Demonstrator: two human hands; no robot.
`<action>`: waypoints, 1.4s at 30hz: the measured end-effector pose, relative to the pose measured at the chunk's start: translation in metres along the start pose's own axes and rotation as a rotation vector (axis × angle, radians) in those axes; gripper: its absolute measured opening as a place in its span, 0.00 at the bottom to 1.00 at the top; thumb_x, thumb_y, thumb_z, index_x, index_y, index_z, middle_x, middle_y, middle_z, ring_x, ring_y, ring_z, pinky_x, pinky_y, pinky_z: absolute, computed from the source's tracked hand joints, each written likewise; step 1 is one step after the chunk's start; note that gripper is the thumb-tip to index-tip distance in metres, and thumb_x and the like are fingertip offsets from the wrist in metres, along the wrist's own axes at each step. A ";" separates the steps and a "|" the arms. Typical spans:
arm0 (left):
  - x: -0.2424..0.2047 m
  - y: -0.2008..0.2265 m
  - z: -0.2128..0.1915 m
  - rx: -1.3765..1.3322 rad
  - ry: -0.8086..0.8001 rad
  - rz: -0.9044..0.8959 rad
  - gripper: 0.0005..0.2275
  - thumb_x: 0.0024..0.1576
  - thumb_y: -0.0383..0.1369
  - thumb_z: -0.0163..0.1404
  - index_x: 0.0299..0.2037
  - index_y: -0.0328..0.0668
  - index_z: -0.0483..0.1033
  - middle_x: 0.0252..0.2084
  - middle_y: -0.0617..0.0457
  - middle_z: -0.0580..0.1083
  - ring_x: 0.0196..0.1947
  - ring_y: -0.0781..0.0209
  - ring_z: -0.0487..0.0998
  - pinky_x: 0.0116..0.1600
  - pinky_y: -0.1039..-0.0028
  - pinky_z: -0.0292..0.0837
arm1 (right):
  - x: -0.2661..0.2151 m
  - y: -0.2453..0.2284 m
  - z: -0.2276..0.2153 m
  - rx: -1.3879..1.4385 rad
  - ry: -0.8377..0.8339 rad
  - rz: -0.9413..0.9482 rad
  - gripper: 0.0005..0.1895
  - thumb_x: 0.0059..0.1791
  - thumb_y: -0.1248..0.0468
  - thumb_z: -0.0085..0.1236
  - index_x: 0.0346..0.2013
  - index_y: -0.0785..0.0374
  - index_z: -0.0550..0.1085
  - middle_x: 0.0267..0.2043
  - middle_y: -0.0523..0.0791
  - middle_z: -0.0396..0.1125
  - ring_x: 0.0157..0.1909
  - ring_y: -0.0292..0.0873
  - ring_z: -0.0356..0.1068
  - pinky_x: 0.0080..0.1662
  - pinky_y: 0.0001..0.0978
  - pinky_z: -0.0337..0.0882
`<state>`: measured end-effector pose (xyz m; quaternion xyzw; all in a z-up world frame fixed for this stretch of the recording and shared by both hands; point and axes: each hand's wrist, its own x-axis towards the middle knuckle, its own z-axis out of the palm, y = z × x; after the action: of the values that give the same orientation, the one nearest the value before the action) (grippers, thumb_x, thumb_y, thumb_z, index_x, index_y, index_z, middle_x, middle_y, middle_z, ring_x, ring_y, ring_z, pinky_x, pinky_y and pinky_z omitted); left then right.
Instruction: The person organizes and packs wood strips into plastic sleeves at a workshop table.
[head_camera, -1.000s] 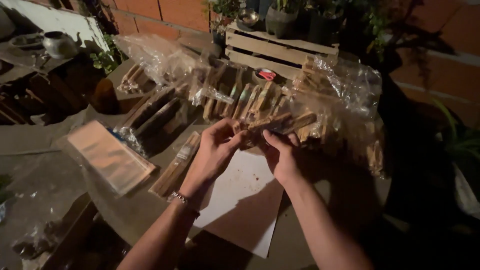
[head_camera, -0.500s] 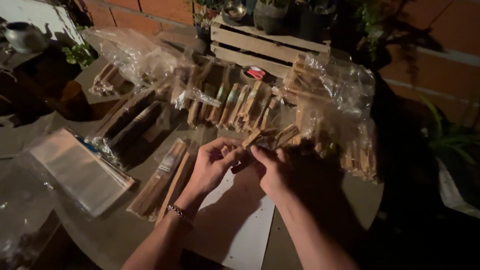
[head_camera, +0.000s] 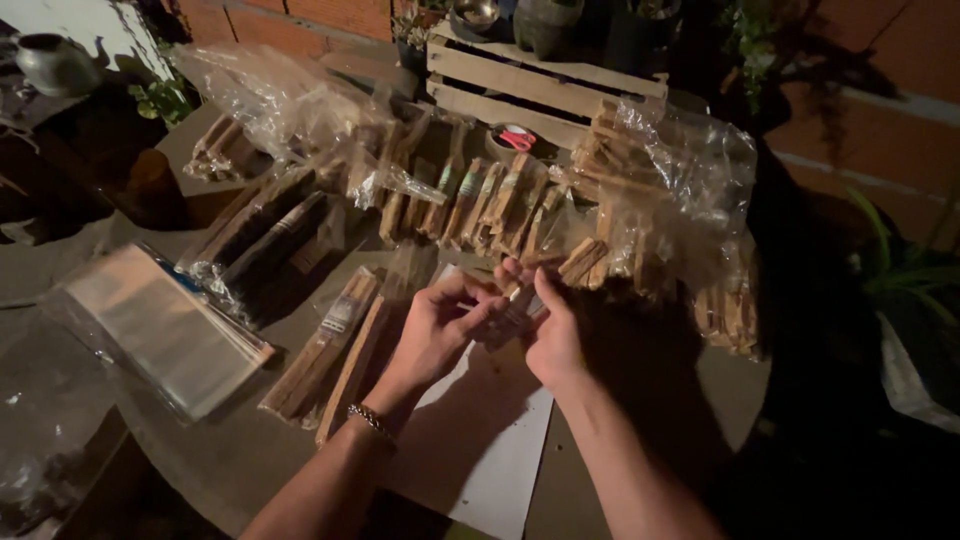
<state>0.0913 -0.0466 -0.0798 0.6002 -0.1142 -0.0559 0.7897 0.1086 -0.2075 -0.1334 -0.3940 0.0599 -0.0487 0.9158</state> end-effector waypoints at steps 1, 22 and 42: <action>0.002 -0.004 -0.002 0.001 0.000 0.004 0.08 0.54 0.27 0.64 0.32 0.26 0.79 0.26 0.40 0.77 0.24 0.58 0.78 0.32 0.65 0.80 | -0.006 -0.004 0.007 0.000 -0.003 -0.002 0.12 0.53 0.55 0.57 0.43 0.61 0.78 0.53 0.49 0.76 0.59 0.51 0.74 0.55 0.44 0.77; 0.002 0.028 -0.037 -0.870 -0.050 -0.053 0.38 0.52 0.62 0.48 0.61 0.34 0.69 0.62 0.33 0.72 0.63 0.37 0.73 0.66 0.53 0.68 | 0.003 -0.005 0.007 -0.116 0.402 0.061 0.22 0.43 0.64 0.72 0.49 0.62 0.76 0.54 0.47 0.73 0.60 0.44 0.70 0.66 0.32 0.67; 0.011 -0.009 -0.013 0.083 0.079 -0.130 0.13 0.53 0.39 0.66 0.34 0.35 0.81 0.29 0.43 0.81 0.29 0.55 0.82 0.35 0.70 0.80 | 0.006 -0.008 0.000 0.101 -0.135 -0.156 0.22 0.53 0.61 0.54 0.62 0.55 0.70 0.68 0.50 0.66 0.73 0.54 0.60 0.73 0.61 0.57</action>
<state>0.1060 -0.0394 -0.0906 0.6405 -0.0460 -0.0788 0.7626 0.1144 -0.2137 -0.1285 -0.3533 -0.0354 -0.0959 0.9299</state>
